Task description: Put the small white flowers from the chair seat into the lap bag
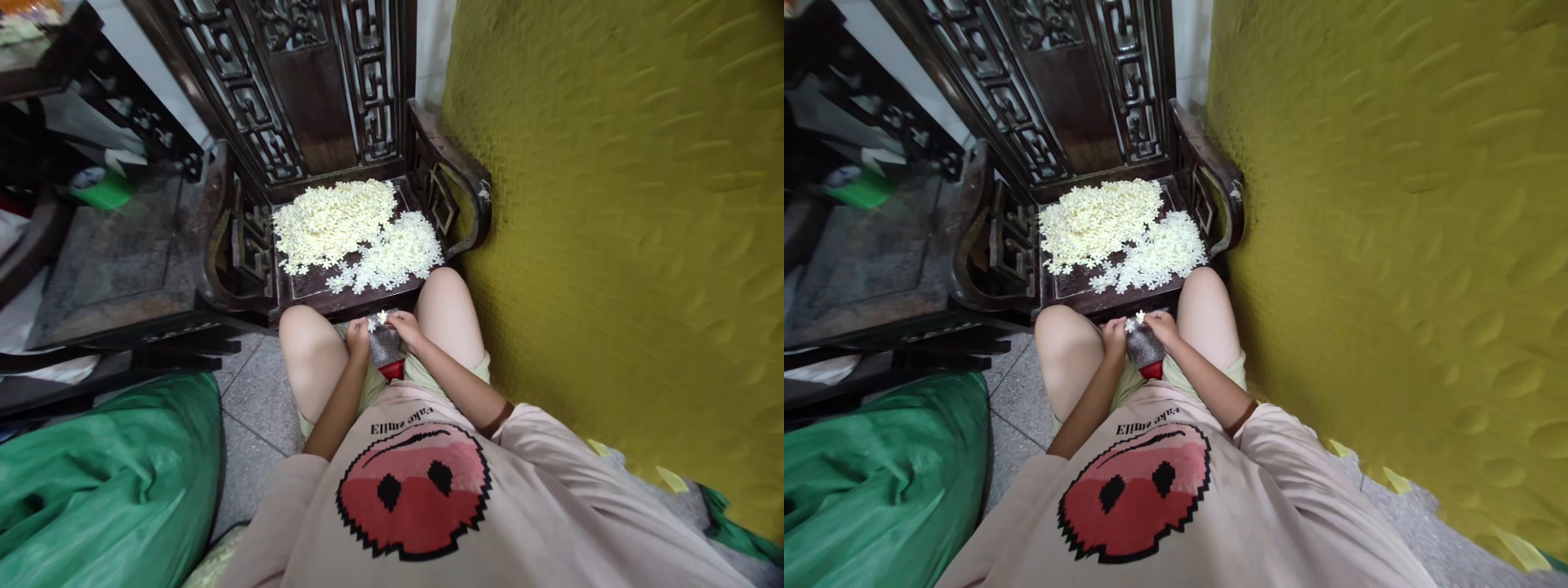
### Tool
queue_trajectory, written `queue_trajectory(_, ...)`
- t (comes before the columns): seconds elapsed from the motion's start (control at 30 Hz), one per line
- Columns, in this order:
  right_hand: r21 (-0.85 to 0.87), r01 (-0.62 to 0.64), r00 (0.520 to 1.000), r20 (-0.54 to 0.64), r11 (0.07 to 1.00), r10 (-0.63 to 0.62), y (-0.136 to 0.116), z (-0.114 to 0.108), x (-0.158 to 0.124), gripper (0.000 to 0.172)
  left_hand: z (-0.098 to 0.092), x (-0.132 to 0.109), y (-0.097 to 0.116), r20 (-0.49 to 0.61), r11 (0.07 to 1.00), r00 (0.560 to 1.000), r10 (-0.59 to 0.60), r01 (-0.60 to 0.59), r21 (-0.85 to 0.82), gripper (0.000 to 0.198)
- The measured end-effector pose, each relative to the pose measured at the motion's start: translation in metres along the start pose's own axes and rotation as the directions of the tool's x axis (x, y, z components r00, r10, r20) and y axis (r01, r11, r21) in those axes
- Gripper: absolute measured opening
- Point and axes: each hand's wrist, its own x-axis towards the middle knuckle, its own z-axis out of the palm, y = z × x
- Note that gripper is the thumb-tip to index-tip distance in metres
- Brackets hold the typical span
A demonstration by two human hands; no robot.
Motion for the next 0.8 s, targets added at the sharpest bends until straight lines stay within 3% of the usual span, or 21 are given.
queue_trajectory(0.07,0.036,0.006,1.0,0.008,0.999,-0.006,-0.001,0.0,-0.001,0.013,0.001,-0.002,0.002,0.072,1.0,0.997,-0.013,0.015,-0.027,0.012)
queue_trajectory(0.2,0.026,0.011,0.998,0.058,1.0,-0.013,-0.001,0.001,-0.002,0.017,0.004,-0.005,0.004,0.18,0.979,0.974,-0.137,0.16,-0.122,0.015)
queue_trajectory(0.43,-0.038,0.03,0.993,0.119,0.999,-0.025,0.005,0.003,0.0,0.014,0.006,-0.004,0.006,0.116,0.973,0.972,-0.205,0.215,-0.084,0.011)
queue_trajectory(0.63,-0.037,0.003,0.986,0.166,0.999,0.003,0.0,0.002,-0.003,0.013,0.004,-0.007,0.004,0.152,0.988,0.987,0.054,-0.075,0.133,0.009)
queue_trajectory(0.8,0.001,-0.039,0.992,0.122,0.999,0.039,-0.002,0.001,-0.002,0.013,-0.001,-0.015,0.015,0.083,0.905,0.949,0.303,-0.314,0.287,0.01)
